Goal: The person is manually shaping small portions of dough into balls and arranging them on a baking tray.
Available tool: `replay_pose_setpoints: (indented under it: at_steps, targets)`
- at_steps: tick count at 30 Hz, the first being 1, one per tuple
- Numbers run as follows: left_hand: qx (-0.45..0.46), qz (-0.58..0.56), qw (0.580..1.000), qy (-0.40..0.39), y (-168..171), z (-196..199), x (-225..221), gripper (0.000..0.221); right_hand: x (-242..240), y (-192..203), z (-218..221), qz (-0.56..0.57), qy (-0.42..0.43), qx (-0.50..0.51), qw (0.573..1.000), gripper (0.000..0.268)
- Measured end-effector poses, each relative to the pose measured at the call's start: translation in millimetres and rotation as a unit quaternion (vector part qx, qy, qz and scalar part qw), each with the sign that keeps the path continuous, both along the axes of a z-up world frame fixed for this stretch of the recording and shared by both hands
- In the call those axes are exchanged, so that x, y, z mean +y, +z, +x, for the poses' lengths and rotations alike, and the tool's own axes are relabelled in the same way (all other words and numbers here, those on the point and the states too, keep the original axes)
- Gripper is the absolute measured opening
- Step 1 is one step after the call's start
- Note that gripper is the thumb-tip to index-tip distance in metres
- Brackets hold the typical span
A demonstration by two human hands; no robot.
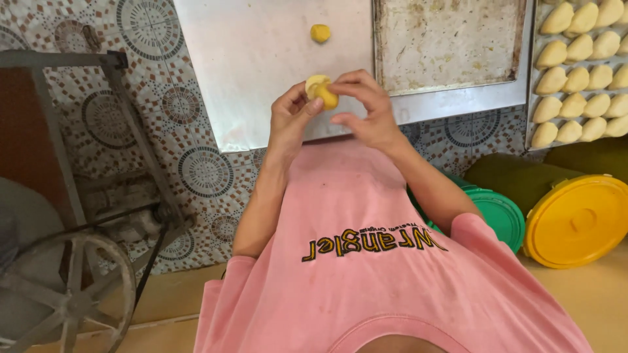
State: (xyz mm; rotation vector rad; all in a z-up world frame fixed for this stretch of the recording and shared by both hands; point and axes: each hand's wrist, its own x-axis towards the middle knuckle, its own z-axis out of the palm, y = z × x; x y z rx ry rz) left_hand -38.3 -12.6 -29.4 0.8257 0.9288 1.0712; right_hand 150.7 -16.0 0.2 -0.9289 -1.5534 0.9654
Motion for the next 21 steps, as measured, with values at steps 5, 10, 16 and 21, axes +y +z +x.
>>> replay_pose_setpoints:
  at_steps: [5, 10, 16, 21]
  targets:
    - [0.016, 0.073, 0.994, -0.085, 20, 1, 3, 0.052, 2, -1, 17, -0.097, 0.028, 0.027, 0.995, 0.064]
    - [0.119, 0.131, 0.977, -0.12, 24, 10, 3, 0.041, 1, -11, 33, -0.131, 0.086, -0.009, 0.988, 0.053]
    - [0.251, 0.231, 0.939, -0.05, 14, 34, -7, 0.027, -9, -40, 35, -0.165, 0.003, 0.117, 0.979, 0.026]
    - [0.289, 0.227, 0.929, 0.037, -9, 47, -11, 0.022, -10, -57, 37, -0.218, -0.04, 0.075, 0.972, 0.016]
